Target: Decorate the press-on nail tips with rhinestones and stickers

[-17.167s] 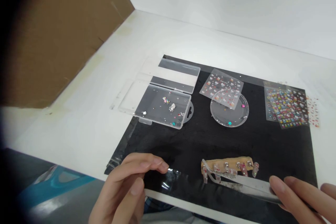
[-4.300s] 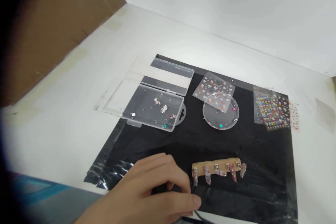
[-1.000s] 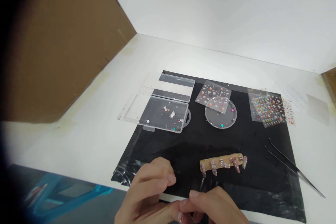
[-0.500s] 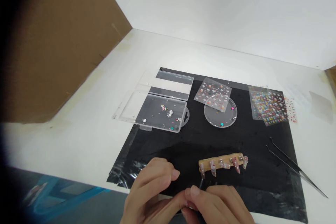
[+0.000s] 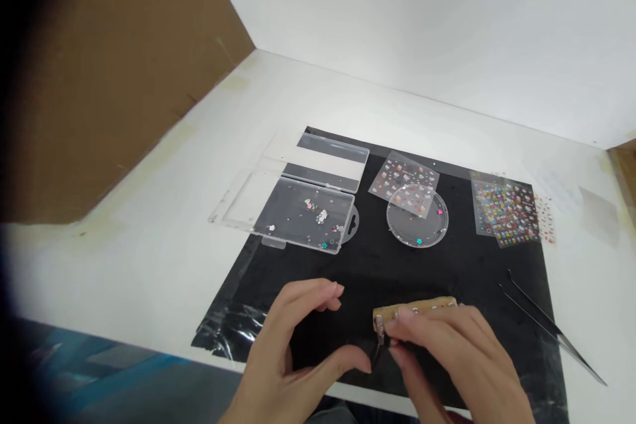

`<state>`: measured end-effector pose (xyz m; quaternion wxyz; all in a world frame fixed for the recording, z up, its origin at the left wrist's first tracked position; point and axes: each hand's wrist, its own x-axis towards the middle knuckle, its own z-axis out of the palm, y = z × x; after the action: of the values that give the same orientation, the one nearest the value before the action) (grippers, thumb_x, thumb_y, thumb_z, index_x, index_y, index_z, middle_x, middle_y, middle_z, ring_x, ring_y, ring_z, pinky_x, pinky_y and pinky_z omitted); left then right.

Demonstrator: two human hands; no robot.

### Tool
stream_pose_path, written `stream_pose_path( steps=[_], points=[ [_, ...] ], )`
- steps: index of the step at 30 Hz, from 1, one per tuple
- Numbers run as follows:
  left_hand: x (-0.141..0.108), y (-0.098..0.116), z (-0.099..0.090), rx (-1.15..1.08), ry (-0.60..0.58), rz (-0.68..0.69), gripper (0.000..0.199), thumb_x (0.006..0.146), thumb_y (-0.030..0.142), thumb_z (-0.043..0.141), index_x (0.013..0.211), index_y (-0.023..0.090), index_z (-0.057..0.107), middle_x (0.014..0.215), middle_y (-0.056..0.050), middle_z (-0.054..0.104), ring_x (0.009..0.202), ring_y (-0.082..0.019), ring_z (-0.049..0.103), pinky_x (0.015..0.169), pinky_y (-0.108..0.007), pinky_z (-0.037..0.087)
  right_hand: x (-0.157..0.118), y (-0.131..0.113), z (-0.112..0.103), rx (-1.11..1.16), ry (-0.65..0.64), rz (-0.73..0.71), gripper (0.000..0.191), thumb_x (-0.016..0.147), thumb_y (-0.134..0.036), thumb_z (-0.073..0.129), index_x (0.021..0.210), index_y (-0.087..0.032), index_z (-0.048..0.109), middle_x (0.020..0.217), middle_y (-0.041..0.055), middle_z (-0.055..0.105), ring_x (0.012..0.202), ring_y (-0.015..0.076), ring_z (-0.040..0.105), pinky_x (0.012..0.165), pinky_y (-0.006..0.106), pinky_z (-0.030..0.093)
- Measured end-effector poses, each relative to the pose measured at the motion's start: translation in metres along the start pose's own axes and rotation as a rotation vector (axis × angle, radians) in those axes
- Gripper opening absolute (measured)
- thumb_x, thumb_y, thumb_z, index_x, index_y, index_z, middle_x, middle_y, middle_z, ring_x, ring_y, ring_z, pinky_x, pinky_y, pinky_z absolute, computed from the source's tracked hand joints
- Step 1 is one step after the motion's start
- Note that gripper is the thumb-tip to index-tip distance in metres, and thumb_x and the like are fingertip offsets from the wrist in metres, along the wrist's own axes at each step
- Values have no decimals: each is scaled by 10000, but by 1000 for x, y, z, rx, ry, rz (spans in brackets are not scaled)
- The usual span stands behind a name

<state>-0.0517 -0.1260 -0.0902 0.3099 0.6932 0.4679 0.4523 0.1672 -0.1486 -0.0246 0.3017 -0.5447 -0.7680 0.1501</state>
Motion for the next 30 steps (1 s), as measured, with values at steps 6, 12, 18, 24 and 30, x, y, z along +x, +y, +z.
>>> stream_pose_path(
  steps=[6, 12, 18, 24, 30],
  points=[
    [5, 1, -1, -109, -5, -18, 388, 1086, 163, 637, 1457, 252, 561, 1192, -29, 649, 1019, -85, 674, 994, -161, 569, 20, 20, -13, -104, -174, -99, 275, 1081, -238, 652, 1344, -281, 720, 1056, 11, 855, 927, 156, 834, 775, 203, 679],
    [5, 5, -3, -188, -39, -57, 535, 1000, -3, 512, 1478, 236, 536, 1213, -32, 619, 1077, -66, 620, 1012, -115, 513, 32, 17, -12, -138, -204, -189, 197, 1133, -263, 595, 1293, -257, 711, 1028, 6, 853, 907, 132, 825, 780, 194, 674],
    [-1, 1, -6, -230, -76, -108, 610, 1000, -40, 458, 1530, 257, 509, 1273, -55, 617, 1115, -87, 621, 1041, -154, 513, 36, 17, -10, -98, -209, -177, 249, 1077, -228, 652, 1306, -292, 726, 1038, 12, 853, 899, 159, 823, 775, 233, 672],
    [3, 3, -8, -247, -78, -103, 599, 996, -46, 438, 1514, 247, 509, 1242, -50, 610, 1107, -87, 613, 1021, -146, 512, 39, 16, -10, -118, -214, -197, 202, 1094, -248, 649, 1276, -265, 736, 1045, 27, 853, 905, 159, 820, 786, 233, 668],
    [5, 5, -7, -241, -61, -95, 572, 995, -41, 430, 1490, 232, 519, 1215, -50, 613, 1086, -90, 613, 1002, -155, 514, 37, 15, -10, -128, -162, -168, 142, 1094, -257, 654, 1195, -280, 751, 1098, 12, 847, 940, 157, 825, 811, 257, 660]
  ],
)
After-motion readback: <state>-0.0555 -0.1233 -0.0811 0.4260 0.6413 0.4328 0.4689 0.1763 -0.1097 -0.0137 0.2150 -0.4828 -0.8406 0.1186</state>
